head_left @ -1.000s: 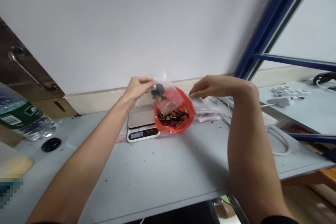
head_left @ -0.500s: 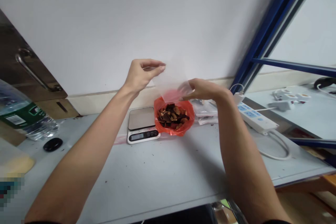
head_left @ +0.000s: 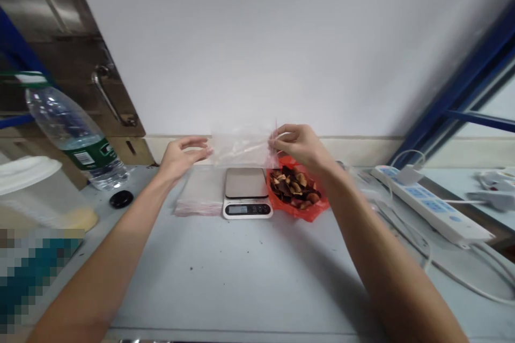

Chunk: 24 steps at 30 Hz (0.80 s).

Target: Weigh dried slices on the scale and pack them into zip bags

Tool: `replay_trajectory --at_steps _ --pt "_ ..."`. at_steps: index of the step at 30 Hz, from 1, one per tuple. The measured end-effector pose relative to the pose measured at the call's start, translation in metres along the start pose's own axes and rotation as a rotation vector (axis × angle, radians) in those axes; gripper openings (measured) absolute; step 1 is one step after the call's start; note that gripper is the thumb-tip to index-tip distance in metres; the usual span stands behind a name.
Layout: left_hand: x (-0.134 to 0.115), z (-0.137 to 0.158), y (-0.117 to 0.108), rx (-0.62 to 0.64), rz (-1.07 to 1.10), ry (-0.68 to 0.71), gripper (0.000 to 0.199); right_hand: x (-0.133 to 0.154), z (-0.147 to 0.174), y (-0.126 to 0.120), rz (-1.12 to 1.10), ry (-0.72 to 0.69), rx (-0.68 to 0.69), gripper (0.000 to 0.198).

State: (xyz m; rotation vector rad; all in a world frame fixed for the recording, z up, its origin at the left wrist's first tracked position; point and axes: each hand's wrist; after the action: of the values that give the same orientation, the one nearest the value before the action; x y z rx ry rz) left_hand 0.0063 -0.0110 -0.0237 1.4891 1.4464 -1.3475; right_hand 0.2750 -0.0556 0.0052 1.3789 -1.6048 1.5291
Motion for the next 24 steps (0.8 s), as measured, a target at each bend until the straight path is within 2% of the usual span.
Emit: replay_trajectory --at_steps 1,3,5,9,12,15,19,21,24 --pt "0.008 0.004 -0.01 -0.056 -0.045 0.0 0.037 0.001 -0.006 0.013 0.074 -0.03 -0.039 0.006" --pt "0.026 0.012 -0.028 -0.135 -0.095 -0.031 0.03 0.006 -0.016 0.041 0.291 -0.124 -0.071 0.012" --pt "0.043 0.018 -0.044 -0.147 -0.156 -0.074 0.027 0.012 -0.023 0.073 0.581 -0.219 -0.012 0.022" --pt "0.064 0.024 -0.065 -0.116 -0.264 -0.114 0.026 0.02 -0.027 0.134 1.089 -0.275 0.338 0.035" --pt "0.068 0.024 -0.068 -0.071 -0.376 -0.087 0.024 0.014 -0.022 0.165 1.216 -0.257 0.59 0.037" --pt "0.068 0.025 -0.058 0.058 -0.498 -0.025 0.023 0.003 -0.015 0.177 1.221 -0.19 0.712 0.034" --pt "0.07 0.028 -0.037 0.379 -0.682 0.026 0.027 -0.006 -0.008 0.177 1.19 -0.121 0.73 0.033" --pt "0.073 0.027 -0.03 0.506 -0.766 0.023 0.032 -0.008 -0.004 0.175 1.184 -0.115 0.732 0.034" --pt "0.075 0.024 -0.024 0.605 -0.864 -0.004 0.038 -0.014 0.001 0.17 1.119 -0.187 0.744 0.04"
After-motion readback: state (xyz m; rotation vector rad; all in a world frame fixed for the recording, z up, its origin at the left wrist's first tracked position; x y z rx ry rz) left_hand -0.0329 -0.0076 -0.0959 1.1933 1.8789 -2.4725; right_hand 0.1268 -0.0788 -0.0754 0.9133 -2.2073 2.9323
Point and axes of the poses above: each hand's wrist, its own z-axis away from the middle knuckle, its own y-axis out of the palm, x = y × z, and after that the axes turned 15 degrees about x, right-handed
